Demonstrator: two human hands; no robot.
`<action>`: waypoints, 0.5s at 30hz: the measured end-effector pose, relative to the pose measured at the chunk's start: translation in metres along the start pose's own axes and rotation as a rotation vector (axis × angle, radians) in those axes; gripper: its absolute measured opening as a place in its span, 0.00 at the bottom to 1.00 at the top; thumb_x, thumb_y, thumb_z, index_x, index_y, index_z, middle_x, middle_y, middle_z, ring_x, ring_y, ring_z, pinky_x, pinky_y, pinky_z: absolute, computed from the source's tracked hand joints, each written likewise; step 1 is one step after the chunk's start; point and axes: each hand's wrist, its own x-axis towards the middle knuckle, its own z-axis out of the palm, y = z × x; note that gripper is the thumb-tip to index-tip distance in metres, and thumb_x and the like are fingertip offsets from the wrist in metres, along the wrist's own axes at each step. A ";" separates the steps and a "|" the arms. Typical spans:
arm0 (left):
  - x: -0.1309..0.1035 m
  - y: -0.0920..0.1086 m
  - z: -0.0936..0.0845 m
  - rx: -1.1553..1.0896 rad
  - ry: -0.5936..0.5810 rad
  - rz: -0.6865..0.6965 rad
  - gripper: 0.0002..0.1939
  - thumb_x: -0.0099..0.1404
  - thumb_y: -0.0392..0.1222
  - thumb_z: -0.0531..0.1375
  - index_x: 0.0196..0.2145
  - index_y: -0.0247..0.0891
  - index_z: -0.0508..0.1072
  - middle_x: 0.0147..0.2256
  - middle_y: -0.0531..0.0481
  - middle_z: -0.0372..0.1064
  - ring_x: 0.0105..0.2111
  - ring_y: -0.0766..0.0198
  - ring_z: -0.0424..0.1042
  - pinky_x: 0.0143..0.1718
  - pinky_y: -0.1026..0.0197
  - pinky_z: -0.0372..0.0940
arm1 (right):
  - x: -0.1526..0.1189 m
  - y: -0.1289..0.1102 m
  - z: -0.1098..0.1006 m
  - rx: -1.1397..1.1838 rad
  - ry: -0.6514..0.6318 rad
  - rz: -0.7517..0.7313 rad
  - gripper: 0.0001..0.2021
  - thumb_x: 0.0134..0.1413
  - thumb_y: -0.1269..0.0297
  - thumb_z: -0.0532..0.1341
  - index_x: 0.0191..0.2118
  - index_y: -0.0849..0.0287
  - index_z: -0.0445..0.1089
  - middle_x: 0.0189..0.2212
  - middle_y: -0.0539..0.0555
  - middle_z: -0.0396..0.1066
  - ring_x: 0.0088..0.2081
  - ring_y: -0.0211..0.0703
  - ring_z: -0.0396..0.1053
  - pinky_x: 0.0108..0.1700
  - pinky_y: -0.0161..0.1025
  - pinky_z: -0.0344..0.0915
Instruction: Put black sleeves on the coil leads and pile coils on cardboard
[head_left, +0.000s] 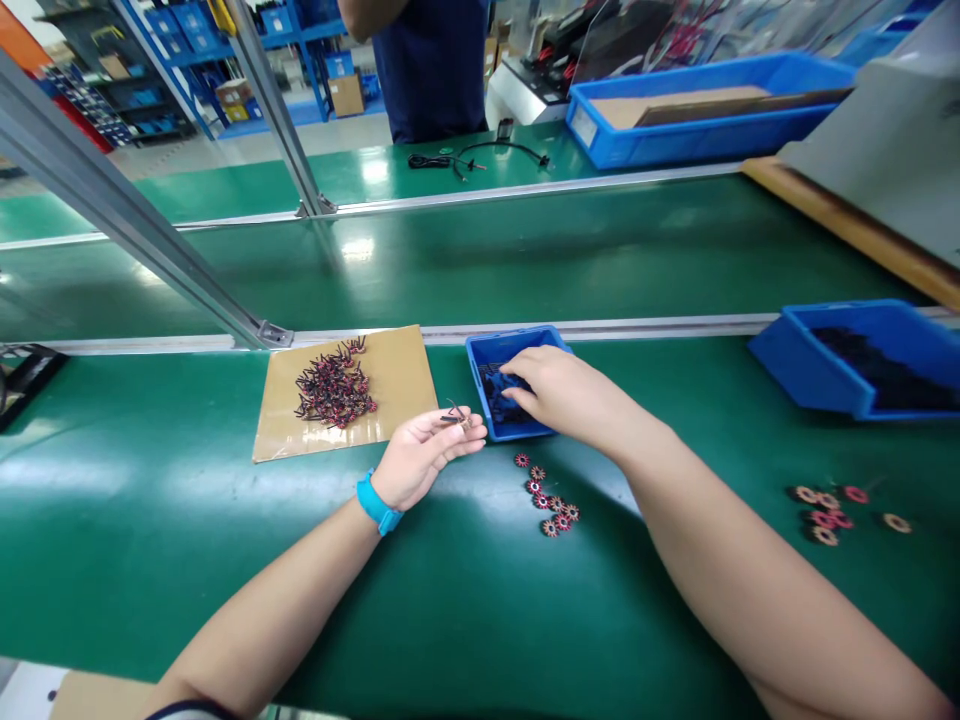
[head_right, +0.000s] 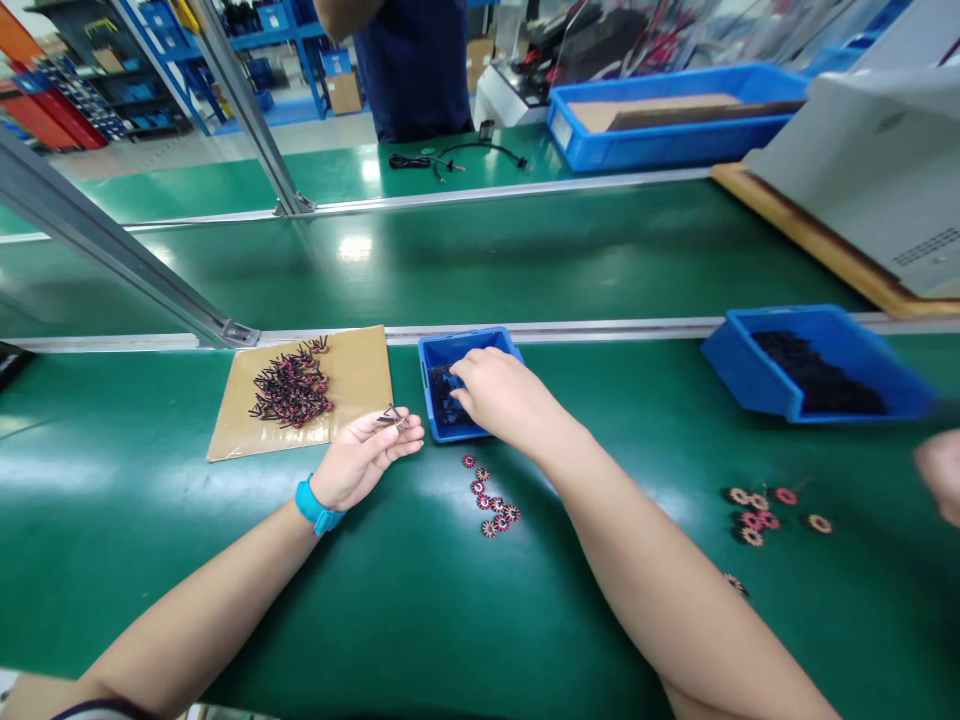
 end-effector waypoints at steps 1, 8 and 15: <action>0.000 0.000 0.000 0.004 0.004 0.007 0.12 0.47 0.38 0.69 0.32 0.35 0.77 0.34 0.47 0.76 0.34 0.63 0.74 0.41 0.58 0.68 | 0.000 -0.003 -0.002 0.029 0.005 -0.003 0.09 0.54 0.70 0.58 0.39 0.67 0.73 0.39 0.65 0.74 0.44 0.56 0.69 0.46 0.52 0.66; 0.002 -0.001 0.001 0.003 0.041 0.095 0.14 0.43 0.38 0.71 0.30 0.38 0.78 0.31 0.52 0.75 0.28 0.71 0.70 0.35 0.64 0.65 | -0.010 -0.037 -0.025 0.523 -0.065 -0.044 0.07 0.55 0.66 0.58 0.32 0.59 0.73 0.30 0.52 0.75 0.31 0.39 0.71 0.33 0.36 0.66; 0.004 -0.002 0.001 0.005 0.065 0.067 0.14 0.41 0.37 0.72 0.29 0.37 0.79 0.31 0.52 0.75 0.29 0.70 0.71 0.36 0.64 0.66 | -0.009 -0.042 -0.018 0.518 -0.026 -0.037 0.07 0.55 0.68 0.58 0.29 0.59 0.74 0.29 0.52 0.76 0.31 0.39 0.72 0.35 0.36 0.66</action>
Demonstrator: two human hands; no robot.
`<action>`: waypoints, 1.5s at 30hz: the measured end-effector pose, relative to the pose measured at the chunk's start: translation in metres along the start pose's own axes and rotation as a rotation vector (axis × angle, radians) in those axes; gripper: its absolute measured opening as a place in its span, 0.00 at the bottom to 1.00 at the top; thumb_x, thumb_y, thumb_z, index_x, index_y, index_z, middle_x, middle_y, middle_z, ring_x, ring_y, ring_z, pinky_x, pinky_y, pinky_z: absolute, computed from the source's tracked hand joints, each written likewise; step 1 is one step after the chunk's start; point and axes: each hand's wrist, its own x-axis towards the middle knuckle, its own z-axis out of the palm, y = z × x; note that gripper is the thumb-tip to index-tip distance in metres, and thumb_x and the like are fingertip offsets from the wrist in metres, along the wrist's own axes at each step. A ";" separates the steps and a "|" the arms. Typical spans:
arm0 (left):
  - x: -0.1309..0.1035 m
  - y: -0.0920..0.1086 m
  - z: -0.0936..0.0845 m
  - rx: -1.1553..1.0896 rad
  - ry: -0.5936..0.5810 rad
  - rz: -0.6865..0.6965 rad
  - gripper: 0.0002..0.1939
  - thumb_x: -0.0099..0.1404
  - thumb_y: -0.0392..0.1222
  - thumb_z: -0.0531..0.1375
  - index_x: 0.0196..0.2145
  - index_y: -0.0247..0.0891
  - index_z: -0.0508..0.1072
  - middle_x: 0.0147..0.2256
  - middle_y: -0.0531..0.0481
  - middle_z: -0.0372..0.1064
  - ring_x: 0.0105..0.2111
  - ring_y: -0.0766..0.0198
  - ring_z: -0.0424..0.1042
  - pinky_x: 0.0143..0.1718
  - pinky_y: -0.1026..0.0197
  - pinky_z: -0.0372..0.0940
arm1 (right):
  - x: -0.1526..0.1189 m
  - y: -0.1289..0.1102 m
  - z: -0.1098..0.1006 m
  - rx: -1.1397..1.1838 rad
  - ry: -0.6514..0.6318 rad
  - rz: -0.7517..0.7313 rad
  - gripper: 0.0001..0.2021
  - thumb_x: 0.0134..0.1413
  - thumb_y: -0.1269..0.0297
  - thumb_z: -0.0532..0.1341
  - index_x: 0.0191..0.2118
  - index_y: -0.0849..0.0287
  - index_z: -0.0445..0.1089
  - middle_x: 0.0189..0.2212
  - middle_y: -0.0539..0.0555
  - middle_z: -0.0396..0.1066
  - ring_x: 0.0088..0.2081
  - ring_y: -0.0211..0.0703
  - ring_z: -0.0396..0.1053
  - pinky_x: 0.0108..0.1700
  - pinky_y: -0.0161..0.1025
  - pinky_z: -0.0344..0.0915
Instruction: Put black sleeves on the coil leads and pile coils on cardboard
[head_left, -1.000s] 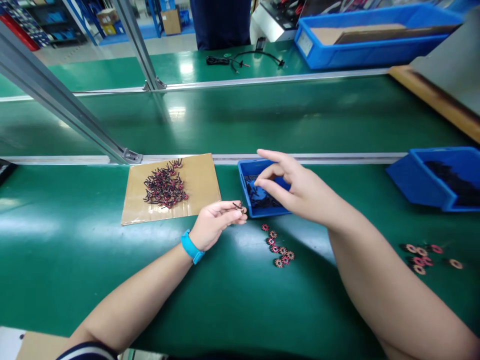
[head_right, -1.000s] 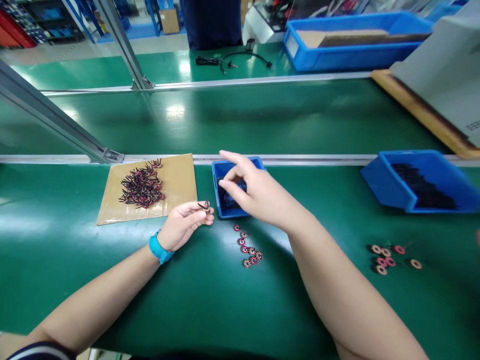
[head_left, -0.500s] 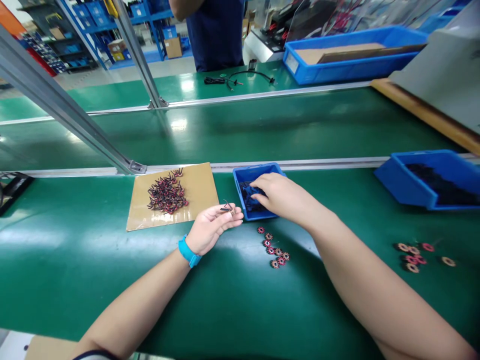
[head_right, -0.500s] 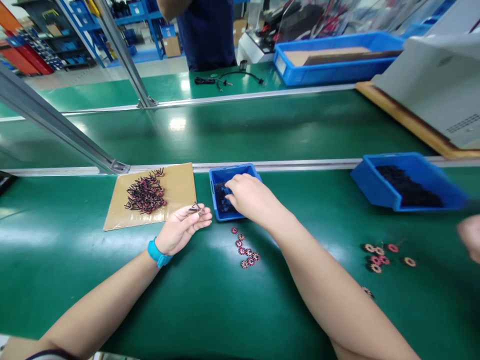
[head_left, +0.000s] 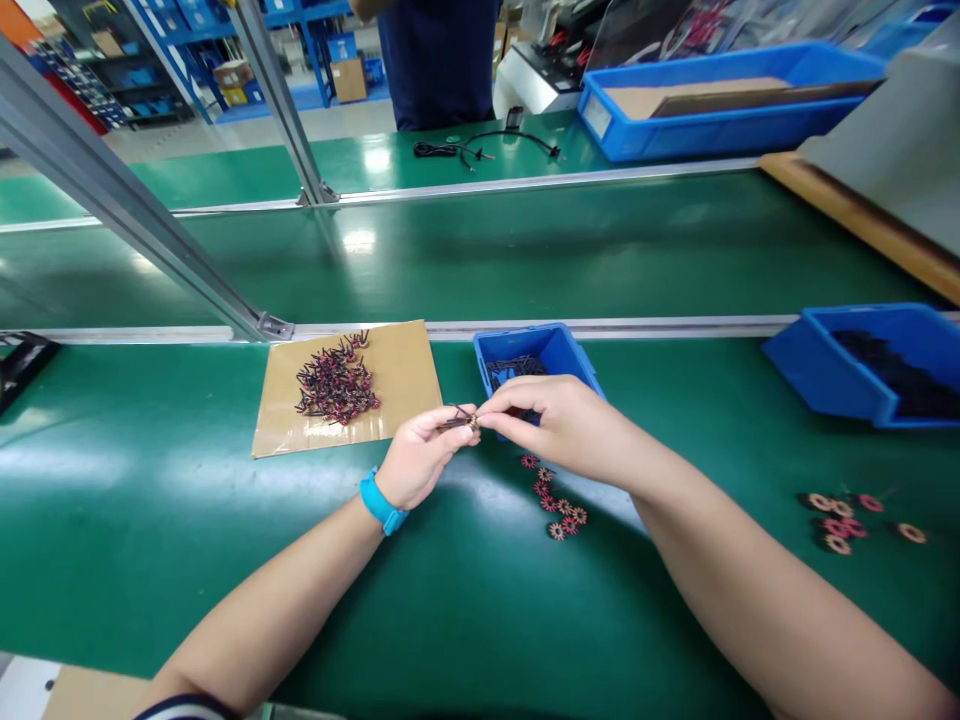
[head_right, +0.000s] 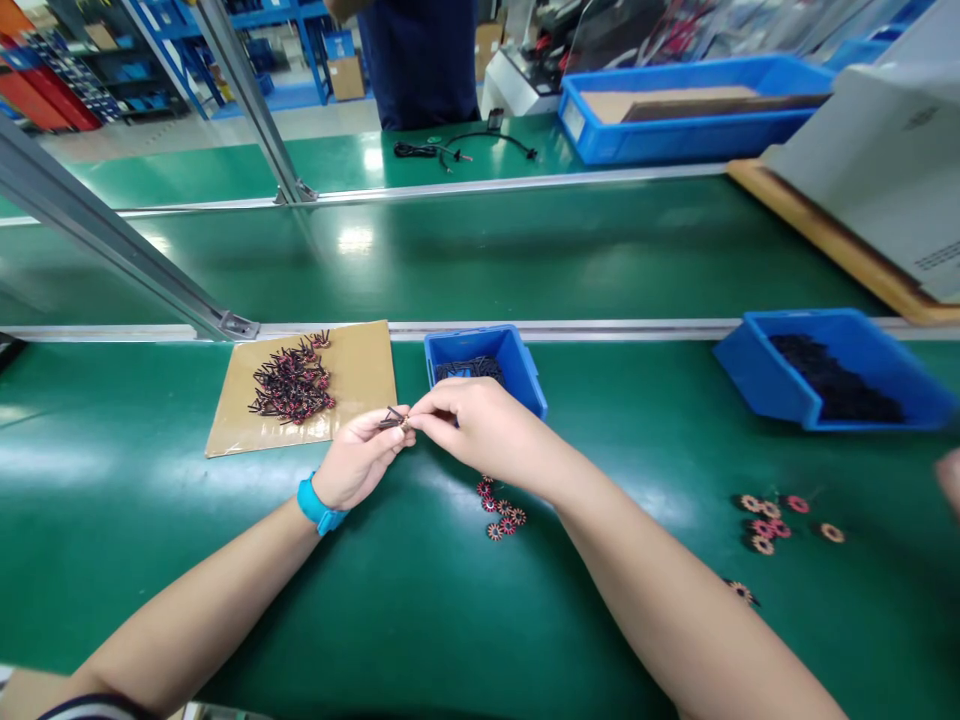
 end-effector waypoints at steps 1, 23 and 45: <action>0.000 0.000 0.000 -0.002 0.002 -0.001 0.14 0.41 0.37 0.72 0.29 0.37 0.79 0.31 0.52 0.75 0.29 0.70 0.71 0.35 0.64 0.66 | 0.000 0.000 0.001 -0.012 0.004 -0.010 0.07 0.55 0.69 0.58 0.29 0.58 0.74 0.29 0.52 0.76 0.31 0.39 0.72 0.35 0.36 0.66; -0.004 0.006 0.004 -0.099 -0.061 -0.068 0.13 0.42 0.37 0.72 0.29 0.36 0.78 0.27 0.52 0.74 0.25 0.72 0.70 0.32 0.66 0.67 | -0.003 0.002 -0.002 -0.010 0.040 -0.206 0.09 0.56 0.71 0.56 0.32 0.58 0.74 0.31 0.52 0.76 0.32 0.37 0.72 0.35 0.35 0.69; -0.004 0.004 0.002 -0.077 -0.074 -0.030 0.13 0.42 0.37 0.71 0.29 0.37 0.79 0.27 0.53 0.74 0.25 0.72 0.71 0.34 0.66 0.68 | -0.003 0.002 -0.001 0.033 0.061 -0.223 0.09 0.55 0.72 0.57 0.29 0.60 0.74 0.27 0.52 0.75 0.28 0.36 0.71 0.32 0.34 0.66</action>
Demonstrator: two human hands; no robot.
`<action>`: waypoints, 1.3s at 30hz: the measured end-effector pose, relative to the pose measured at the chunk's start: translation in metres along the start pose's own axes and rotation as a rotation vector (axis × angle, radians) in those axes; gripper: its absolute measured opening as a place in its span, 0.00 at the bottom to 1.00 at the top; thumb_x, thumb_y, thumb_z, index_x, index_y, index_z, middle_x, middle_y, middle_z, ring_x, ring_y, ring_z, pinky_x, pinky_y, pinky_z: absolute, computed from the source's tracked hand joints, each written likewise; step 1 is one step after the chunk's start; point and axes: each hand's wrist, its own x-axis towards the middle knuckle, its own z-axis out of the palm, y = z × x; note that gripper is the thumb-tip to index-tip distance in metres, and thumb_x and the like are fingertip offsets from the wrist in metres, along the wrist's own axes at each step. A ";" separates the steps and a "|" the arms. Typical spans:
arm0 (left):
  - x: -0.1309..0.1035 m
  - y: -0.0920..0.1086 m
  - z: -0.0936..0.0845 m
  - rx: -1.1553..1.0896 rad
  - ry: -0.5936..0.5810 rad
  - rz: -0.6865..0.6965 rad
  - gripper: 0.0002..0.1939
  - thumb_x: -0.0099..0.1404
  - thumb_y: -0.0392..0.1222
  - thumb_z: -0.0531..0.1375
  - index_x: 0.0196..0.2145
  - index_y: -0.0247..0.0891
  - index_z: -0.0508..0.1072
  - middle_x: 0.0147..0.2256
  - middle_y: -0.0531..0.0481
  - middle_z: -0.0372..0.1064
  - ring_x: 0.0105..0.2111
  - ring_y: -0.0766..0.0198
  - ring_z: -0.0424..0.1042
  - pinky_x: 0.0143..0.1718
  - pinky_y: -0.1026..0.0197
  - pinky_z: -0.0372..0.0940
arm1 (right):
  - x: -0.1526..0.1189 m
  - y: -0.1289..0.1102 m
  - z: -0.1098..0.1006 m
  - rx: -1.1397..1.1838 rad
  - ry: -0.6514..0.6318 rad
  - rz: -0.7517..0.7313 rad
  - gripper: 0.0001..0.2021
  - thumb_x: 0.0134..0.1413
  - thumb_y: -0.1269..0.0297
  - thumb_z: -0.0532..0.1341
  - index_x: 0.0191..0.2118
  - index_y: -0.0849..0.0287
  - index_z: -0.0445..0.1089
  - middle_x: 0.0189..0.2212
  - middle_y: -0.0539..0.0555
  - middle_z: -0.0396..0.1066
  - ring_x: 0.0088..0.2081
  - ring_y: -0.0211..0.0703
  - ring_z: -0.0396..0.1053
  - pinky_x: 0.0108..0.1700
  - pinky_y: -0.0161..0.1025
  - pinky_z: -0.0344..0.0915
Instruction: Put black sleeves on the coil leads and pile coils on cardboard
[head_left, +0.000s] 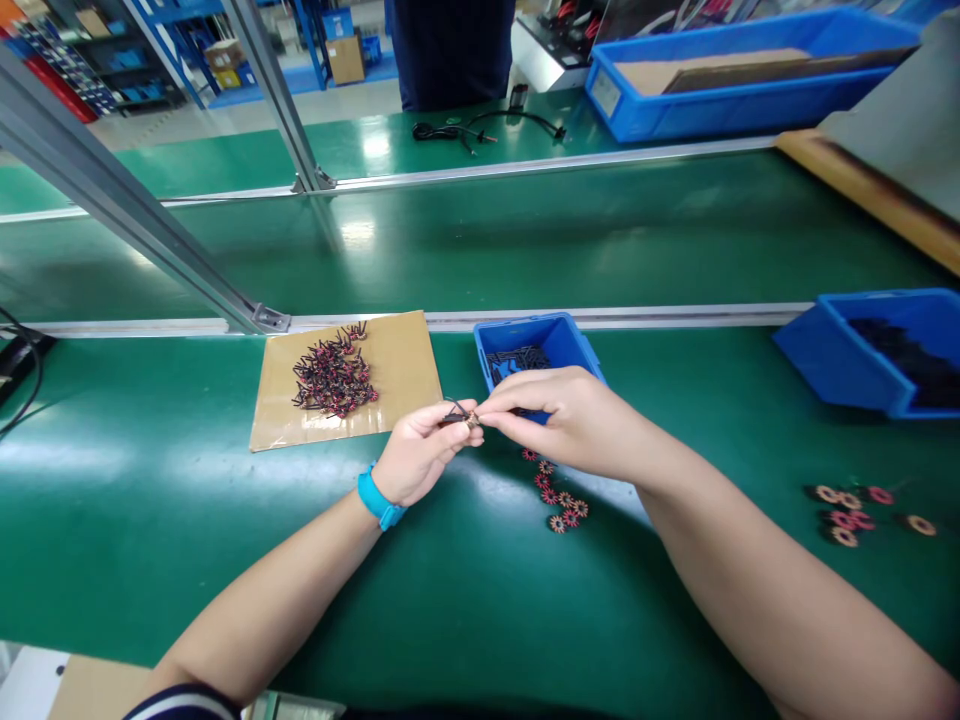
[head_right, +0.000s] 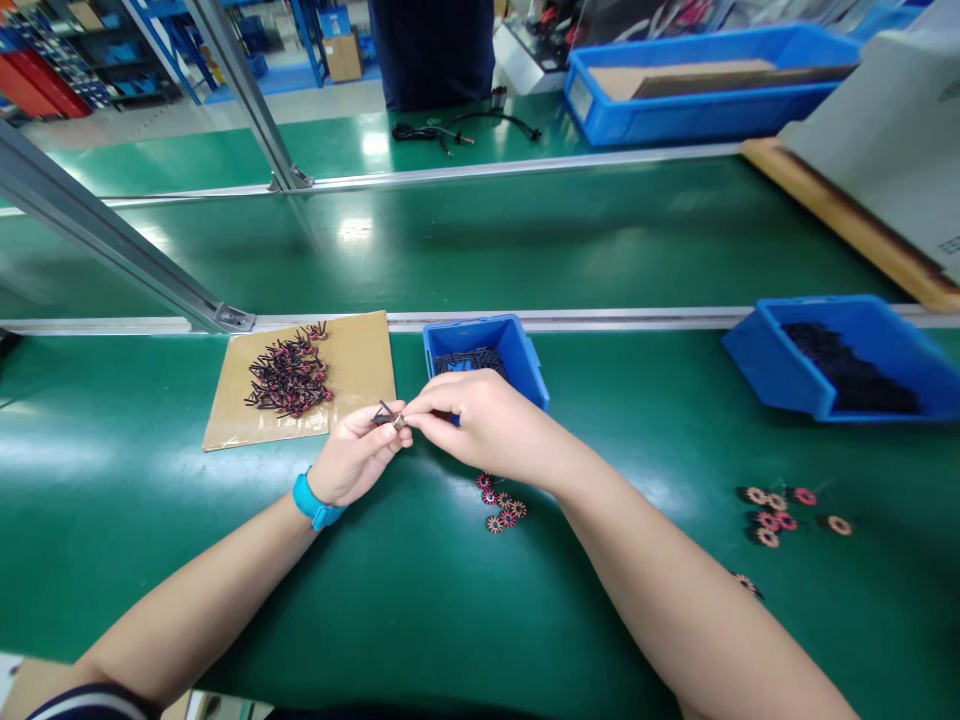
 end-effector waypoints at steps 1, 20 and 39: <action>0.000 0.000 -0.001 0.005 -0.006 0.003 0.13 0.43 0.37 0.71 0.30 0.38 0.79 0.28 0.53 0.74 0.26 0.72 0.71 0.34 0.65 0.68 | 0.000 0.001 0.000 0.003 0.001 -0.002 0.09 0.55 0.72 0.57 0.29 0.60 0.74 0.27 0.52 0.75 0.28 0.36 0.71 0.31 0.33 0.66; 0.003 0.000 -0.018 0.626 0.021 0.343 0.08 0.53 0.42 0.65 0.33 0.39 0.77 0.36 0.49 0.72 0.30 0.67 0.72 0.38 0.60 0.70 | 0.002 0.025 -0.016 -0.331 -0.056 0.177 0.10 0.57 0.70 0.55 0.38 0.60 0.74 0.37 0.54 0.76 0.38 0.42 0.73 0.42 0.37 0.67; -0.031 0.047 -0.085 1.707 0.968 0.425 0.19 0.48 0.51 0.66 0.23 0.41 0.59 0.20 0.57 0.58 0.23 0.63 0.61 0.25 0.61 0.55 | 0.022 0.067 0.016 -0.489 -0.462 0.394 0.06 0.52 0.67 0.59 0.35 0.61 0.72 0.34 0.57 0.73 0.37 0.46 0.72 0.37 0.37 0.65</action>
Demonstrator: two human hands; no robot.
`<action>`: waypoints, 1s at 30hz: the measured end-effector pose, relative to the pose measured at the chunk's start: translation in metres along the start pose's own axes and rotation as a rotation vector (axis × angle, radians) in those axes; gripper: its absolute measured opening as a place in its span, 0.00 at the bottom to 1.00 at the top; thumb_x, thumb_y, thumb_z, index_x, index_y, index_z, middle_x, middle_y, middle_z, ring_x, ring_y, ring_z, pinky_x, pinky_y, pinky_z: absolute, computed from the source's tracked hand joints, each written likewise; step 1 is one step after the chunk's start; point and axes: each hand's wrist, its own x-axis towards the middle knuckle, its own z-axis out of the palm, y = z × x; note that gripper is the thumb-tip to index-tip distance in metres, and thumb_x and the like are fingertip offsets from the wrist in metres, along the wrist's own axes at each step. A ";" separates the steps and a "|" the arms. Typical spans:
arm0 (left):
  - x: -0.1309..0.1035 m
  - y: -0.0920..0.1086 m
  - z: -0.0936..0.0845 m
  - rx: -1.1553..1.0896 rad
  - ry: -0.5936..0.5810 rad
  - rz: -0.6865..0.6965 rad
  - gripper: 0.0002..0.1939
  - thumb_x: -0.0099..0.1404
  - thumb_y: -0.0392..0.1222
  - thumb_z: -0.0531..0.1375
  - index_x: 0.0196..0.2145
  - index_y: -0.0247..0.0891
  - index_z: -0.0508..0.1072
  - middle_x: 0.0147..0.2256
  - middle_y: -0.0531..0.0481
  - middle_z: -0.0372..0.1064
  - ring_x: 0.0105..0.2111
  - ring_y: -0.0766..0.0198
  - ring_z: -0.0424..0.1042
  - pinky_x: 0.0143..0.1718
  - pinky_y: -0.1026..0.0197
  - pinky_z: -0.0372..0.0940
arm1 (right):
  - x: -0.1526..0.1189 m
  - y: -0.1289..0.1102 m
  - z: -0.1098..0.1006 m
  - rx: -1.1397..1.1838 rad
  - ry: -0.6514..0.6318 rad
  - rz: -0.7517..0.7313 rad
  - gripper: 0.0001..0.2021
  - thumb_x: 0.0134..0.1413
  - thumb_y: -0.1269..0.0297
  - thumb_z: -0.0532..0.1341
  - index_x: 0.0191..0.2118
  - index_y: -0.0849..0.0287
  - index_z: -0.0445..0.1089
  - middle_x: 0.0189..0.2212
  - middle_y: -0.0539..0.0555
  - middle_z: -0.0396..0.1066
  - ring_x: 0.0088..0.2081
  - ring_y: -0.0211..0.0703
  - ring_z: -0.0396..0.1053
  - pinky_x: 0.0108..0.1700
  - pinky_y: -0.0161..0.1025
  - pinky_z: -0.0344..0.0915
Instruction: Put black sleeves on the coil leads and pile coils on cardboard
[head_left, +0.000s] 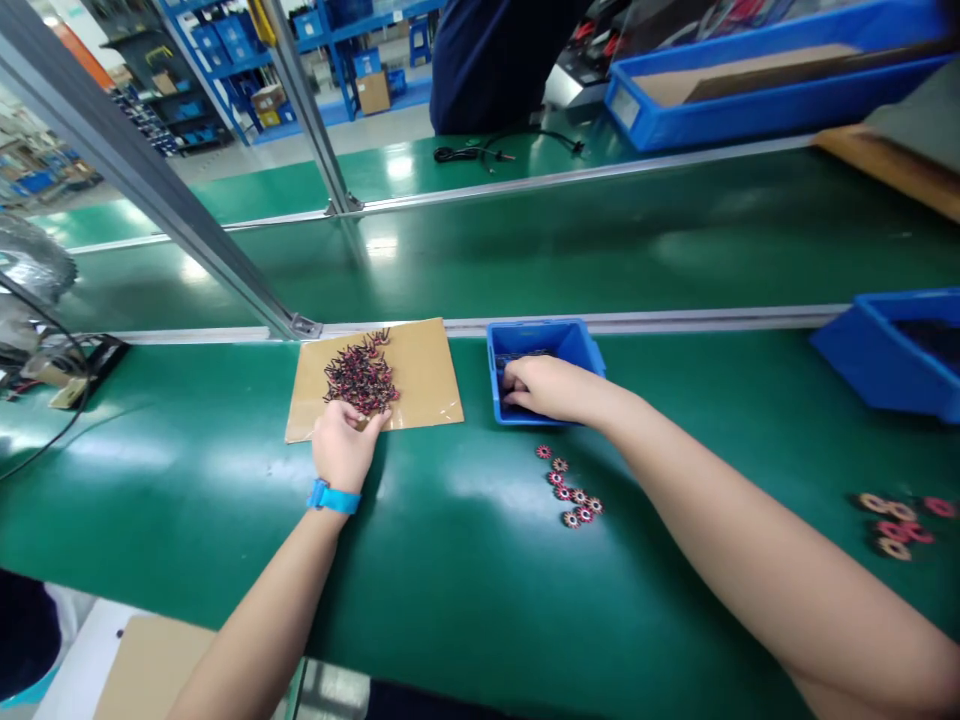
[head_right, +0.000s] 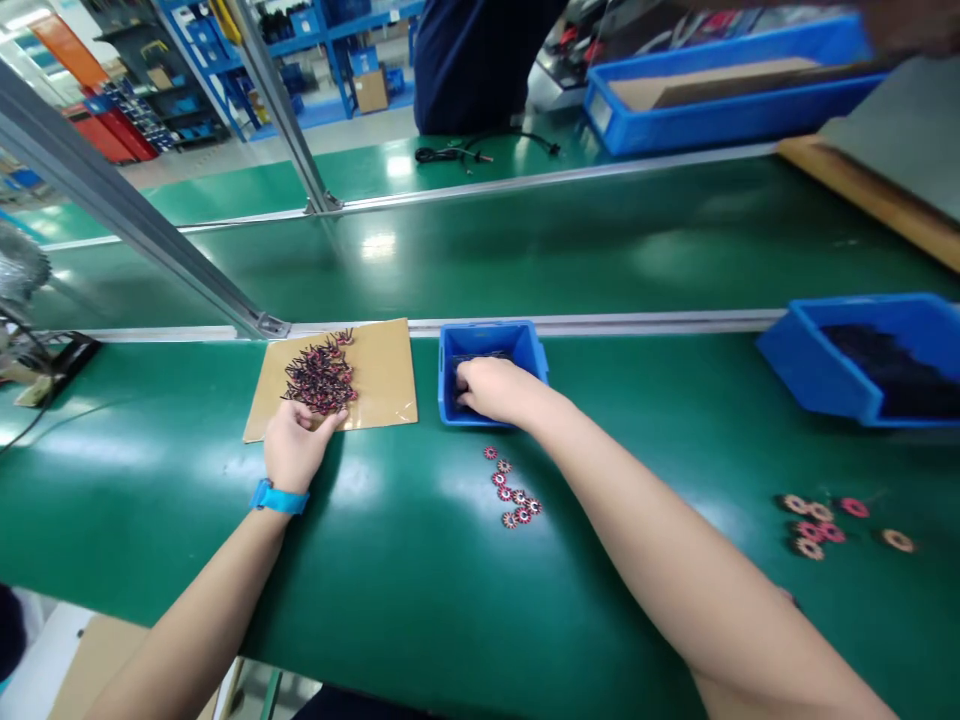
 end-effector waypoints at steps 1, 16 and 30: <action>0.002 0.000 -0.001 0.022 0.014 0.004 0.21 0.48 0.52 0.66 0.22 0.41 0.57 0.19 0.58 0.55 0.22 0.63 0.60 0.24 0.62 0.53 | -0.001 0.000 0.000 0.005 0.000 0.007 0.06 0.52 0.68 0.58 0.34 0.61 0.72 0.33 0.57 0.73 0.37 0.46 0.72 0.37 0.36 0.65; -0.071 0.102 0.042 -0.324 -0.672 0.842 0.12 0.57 0.46 0.63 0.38 0.40 0.76 0.31 0.47 0.70 0.33 0.59 0.68 0.36 0.56 0.64 | -0.010 -0.001 0.003 0.064 0.110 -0.005 0.07 0.53 0.69 0.57 0.33 0.60 0.74 0.35 0.56 0.76 0.41 0.46 0.72 0.42 0.38 0.62; -0.061 0.096 0.026 -1.065 -0.760 0.230 0.10 0.56 0.40 0.63 0.37 0.37 0.76 0.31 0.46 0.74 0.29 0.65 0.71 0.34 0.60 0.67 | -0.031 0.005 -0.024 0.331 0.321 0.178 0.09 0.52 0.74 0.58 0.34 0.63 0.76 0.33 0.54 0.76 0.30 0.38 0.73 0.35 0.33 0.66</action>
